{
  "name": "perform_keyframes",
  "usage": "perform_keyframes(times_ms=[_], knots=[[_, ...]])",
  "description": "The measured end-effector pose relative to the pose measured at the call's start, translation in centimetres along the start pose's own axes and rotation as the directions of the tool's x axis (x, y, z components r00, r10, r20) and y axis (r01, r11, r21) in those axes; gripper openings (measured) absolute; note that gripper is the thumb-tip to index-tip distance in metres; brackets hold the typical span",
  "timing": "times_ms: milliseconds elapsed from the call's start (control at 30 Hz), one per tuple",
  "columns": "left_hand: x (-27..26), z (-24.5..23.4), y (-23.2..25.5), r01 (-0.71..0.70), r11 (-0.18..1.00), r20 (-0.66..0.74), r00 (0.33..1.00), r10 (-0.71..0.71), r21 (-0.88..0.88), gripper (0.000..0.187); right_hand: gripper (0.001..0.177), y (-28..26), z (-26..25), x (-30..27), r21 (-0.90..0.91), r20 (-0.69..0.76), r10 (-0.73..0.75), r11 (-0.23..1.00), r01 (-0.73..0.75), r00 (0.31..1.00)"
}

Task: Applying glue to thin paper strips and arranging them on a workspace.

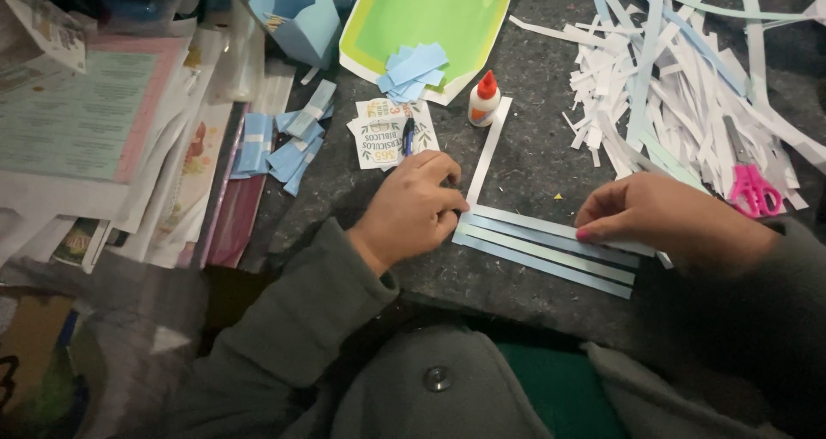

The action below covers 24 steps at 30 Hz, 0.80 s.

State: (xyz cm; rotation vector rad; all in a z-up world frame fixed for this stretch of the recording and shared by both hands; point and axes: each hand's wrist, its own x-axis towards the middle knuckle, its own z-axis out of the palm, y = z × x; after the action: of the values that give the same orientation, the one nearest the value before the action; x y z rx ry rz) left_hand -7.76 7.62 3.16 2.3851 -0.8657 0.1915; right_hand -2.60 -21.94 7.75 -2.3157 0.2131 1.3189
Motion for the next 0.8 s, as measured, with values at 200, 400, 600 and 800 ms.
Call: perform_keyframes(times_ms=[200,400,600,800], knots=[[0.2,0.3,-0.1,0.027,1.000,0.030,0.999,-0.027,-0.007,0.008,0.025,1.8,-0.1,0.3,-0.133,-0.060,-0.092,0.988,0.084,0.994],[0.2,0.2,-0.1,0.032,0.999,0.026,0.999,-0.032,-0.009,0.008,0.024,1.5,0.1,-0.5,-0.196,-0.091,-0.069,0.979,0.050,0.993],[0.2,0.2,-0.1,0.043,0.999,0.047,0.998,-0.044,0.019,0.008,0.022,1.3,0.1,-0.8,-0.274,-0.089,-0.145,0.955,0.116,0.985],[0.2,0.4,-0.2,0.035,0.999,0.042,0.998,-0.036,0.020,0.008,0.018,3.2,0.0,0.7,-0.399,-0.091,-0.500,0.811,0.429,0.861]])
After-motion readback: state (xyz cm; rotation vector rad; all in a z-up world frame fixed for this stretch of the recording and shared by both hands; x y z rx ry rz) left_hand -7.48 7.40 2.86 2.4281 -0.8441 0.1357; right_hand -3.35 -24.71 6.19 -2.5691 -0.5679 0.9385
